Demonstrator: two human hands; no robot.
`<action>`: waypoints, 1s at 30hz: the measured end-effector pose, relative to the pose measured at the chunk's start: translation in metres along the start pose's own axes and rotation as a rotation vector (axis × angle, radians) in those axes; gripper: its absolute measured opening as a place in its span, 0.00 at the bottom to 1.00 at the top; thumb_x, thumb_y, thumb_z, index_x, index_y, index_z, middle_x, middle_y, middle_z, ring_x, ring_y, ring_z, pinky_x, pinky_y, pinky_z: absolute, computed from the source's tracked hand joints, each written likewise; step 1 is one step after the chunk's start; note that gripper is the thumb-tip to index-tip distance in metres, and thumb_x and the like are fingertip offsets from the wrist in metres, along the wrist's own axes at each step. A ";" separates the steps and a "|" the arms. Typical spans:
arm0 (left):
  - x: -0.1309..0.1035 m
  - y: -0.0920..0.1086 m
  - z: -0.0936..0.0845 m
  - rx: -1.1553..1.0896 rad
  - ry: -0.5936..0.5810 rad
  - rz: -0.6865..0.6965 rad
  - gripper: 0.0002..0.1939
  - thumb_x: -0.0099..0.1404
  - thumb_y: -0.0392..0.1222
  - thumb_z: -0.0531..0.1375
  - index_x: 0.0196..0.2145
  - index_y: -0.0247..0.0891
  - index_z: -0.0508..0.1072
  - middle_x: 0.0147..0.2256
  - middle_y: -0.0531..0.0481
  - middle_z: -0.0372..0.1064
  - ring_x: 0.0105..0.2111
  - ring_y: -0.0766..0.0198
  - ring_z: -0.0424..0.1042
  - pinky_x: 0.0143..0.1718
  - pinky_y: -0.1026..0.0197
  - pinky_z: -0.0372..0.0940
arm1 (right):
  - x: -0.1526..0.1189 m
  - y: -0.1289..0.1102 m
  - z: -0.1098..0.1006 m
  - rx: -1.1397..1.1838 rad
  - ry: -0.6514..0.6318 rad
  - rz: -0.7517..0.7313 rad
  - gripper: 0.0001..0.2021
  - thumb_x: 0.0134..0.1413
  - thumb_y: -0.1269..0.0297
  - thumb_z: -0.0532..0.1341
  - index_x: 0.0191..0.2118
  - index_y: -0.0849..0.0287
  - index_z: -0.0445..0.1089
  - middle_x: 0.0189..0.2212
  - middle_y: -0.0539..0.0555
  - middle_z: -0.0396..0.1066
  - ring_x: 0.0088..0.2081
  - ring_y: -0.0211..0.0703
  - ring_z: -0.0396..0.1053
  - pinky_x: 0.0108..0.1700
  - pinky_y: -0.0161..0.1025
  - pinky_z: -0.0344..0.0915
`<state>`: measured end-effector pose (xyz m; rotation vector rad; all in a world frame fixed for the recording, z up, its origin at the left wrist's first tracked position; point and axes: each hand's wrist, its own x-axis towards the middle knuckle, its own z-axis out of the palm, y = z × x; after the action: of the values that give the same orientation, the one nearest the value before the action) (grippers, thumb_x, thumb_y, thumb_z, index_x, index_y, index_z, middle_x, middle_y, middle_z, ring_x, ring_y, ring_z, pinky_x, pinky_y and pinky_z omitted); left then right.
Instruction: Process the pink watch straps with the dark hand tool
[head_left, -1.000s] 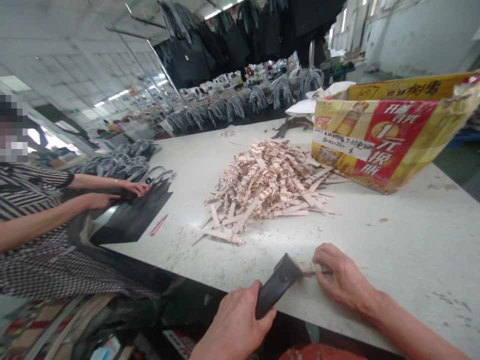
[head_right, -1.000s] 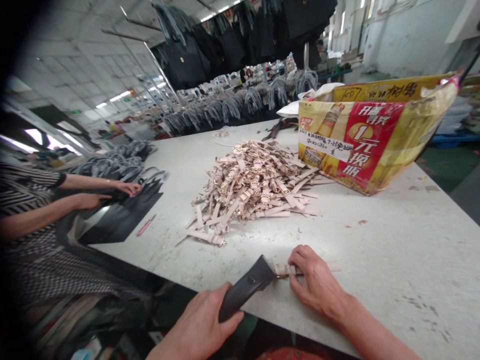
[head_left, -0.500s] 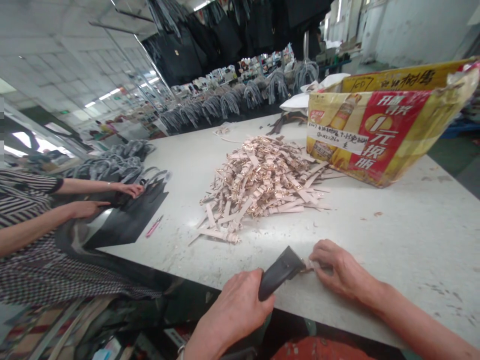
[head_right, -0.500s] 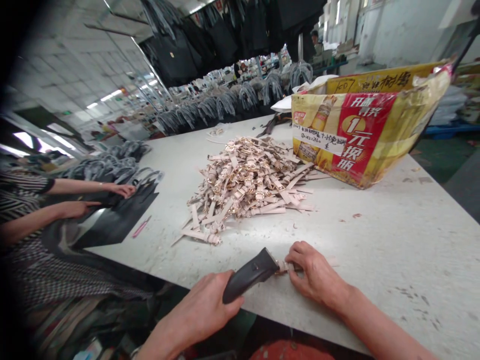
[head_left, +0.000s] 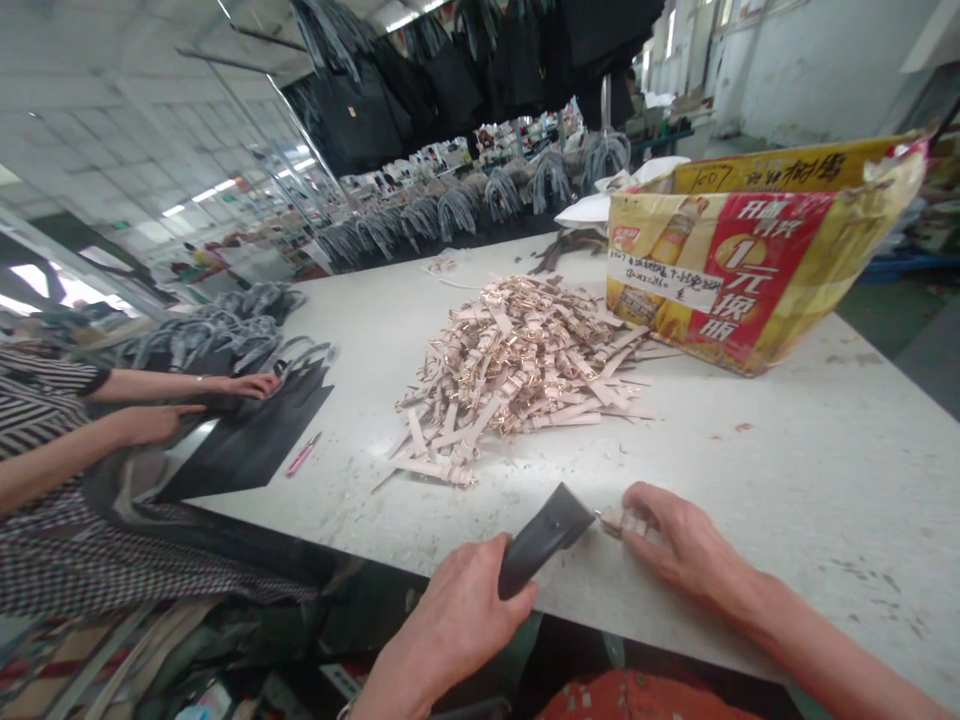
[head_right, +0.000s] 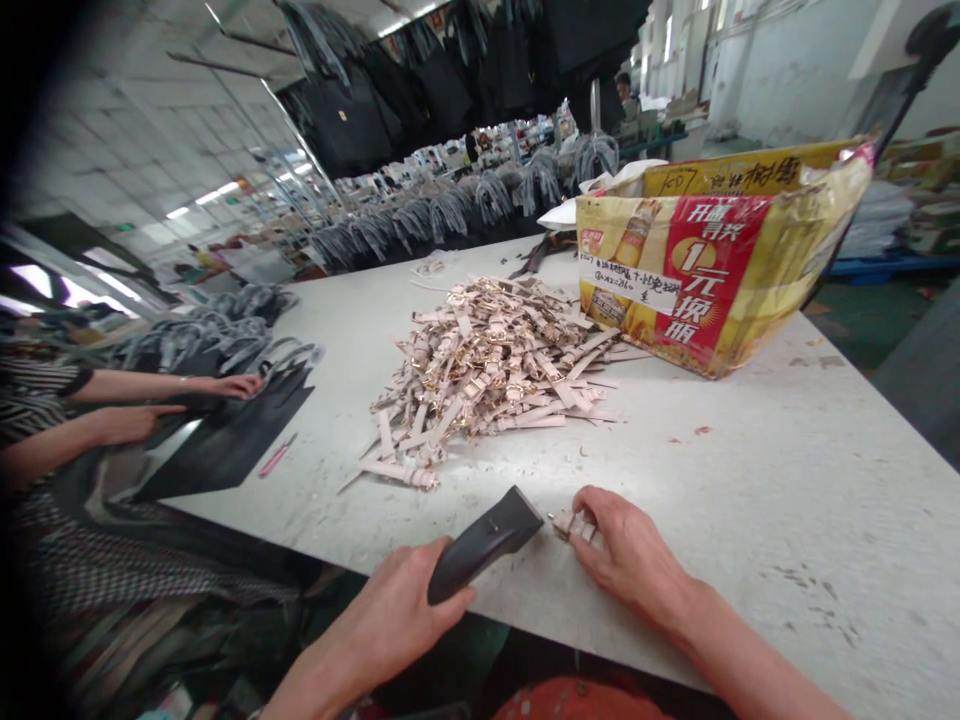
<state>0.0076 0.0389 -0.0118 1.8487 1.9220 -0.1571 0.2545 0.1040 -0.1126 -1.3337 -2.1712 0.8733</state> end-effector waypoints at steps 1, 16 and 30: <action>-0.002 -0.001 -0.002 -0.017 0.002 -0.005 0.13 0.61 0.50 0.54 0.36 0.38 0.71 0.34 0.45 0.74 0.37 0.53 0.74 0.33 0.61 0.62 | 0.002 -0.003 0.000 0.008 -0.018 0.033 0.05 0.50 0.70 0.57 0.35 0.58 0.65 0.28 0.50 0.68 0.29 0.42 0.65 0.32 0.37 0.58; -0.026 -0.016 -0.006 -0.023 -0.008 -0.040 0.13 0.60 0.51 0.55 0.35 0.40 0.70 0.33 0.47 0.74 0.37 0.53 0.73 0.36 0.57 0.64 | 0.003 -0.016 0.020 0.034 -0.173 -0.129 0.18 0.54 0.72 0.56 0.50 0.52 0.68 0.36 0.54 0.70 0.37 0.46 0.69 0.40 0.40 0.63; 0.002 -0.010 0.011 -0.004 -0.052 0.050 0.13 0.60 0.50 0.54 0.36 0.40 0.70 0.35 0.46 0.73 0.37 0.55 0.72 0.34 0.60 0.63 | -0.007 -0.012 0.014 -0.074 -0.077 -0.152 0.09 0.54 0.73 0.56 0.37 0.55 0.71 0.33 0.54 0.66 0.39 0.47 0.64 0.39 0.41 0.61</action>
<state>0.0010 0.0356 -0.0243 1.8701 1.8378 -0.1836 0.2407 0.0895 -0.1141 -1.1673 -2.3499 0.8041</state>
